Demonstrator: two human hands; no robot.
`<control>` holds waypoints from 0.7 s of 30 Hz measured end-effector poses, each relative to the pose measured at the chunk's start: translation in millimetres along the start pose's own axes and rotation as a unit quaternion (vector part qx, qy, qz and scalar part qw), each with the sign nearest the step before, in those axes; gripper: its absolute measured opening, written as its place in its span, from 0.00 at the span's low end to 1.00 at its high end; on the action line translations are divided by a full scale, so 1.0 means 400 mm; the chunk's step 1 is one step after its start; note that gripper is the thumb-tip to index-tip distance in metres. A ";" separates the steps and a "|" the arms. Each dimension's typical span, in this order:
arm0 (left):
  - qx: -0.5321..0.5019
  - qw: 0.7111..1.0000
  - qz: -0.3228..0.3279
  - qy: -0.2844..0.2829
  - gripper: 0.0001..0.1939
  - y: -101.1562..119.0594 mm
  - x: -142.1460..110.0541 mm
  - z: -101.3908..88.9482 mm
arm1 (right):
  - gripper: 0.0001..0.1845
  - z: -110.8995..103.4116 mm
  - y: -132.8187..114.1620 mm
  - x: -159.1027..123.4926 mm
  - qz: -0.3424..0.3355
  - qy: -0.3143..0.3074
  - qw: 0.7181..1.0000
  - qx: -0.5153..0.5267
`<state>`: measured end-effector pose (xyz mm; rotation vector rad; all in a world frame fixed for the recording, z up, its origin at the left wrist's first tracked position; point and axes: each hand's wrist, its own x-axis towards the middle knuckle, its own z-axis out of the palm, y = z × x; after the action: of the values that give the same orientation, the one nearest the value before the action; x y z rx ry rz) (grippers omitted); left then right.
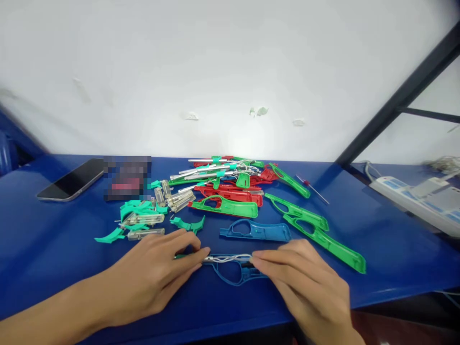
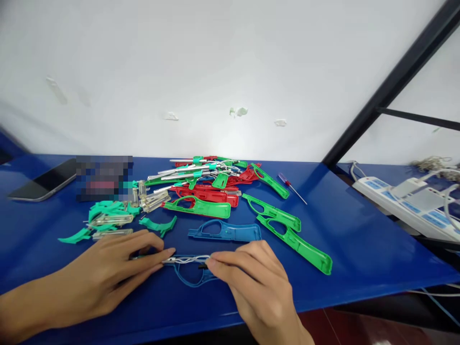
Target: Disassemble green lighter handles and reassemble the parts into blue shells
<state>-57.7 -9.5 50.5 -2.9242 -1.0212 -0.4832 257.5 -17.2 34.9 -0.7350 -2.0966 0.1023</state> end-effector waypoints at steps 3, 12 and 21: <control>-0.001 1.000 -0.004 0.008 0.18 0.005 0.000 0.000 | 0.21 0.005 0.004 -0.007 -0.012 0.009 1.000 -0.016; -0.019 0.999 -0.033 0.016 0.14 0.020 0.003 -0.003 | 0.17 0.000 0.066 -0.007 -0.097 -0.020 0.992 -0.075; -0.027 0.997 -0.046 0.053 0.10 0.024 0.001 0.011 | 0.17 -0.004 0.075 -0.027 -0.063 -0.065 0.989 -0.119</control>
<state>-50.4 -16.2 47.3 -2.8711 -1.1518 -0.6700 277.2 1.2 18.2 -0.7494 -2.3002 -0.1764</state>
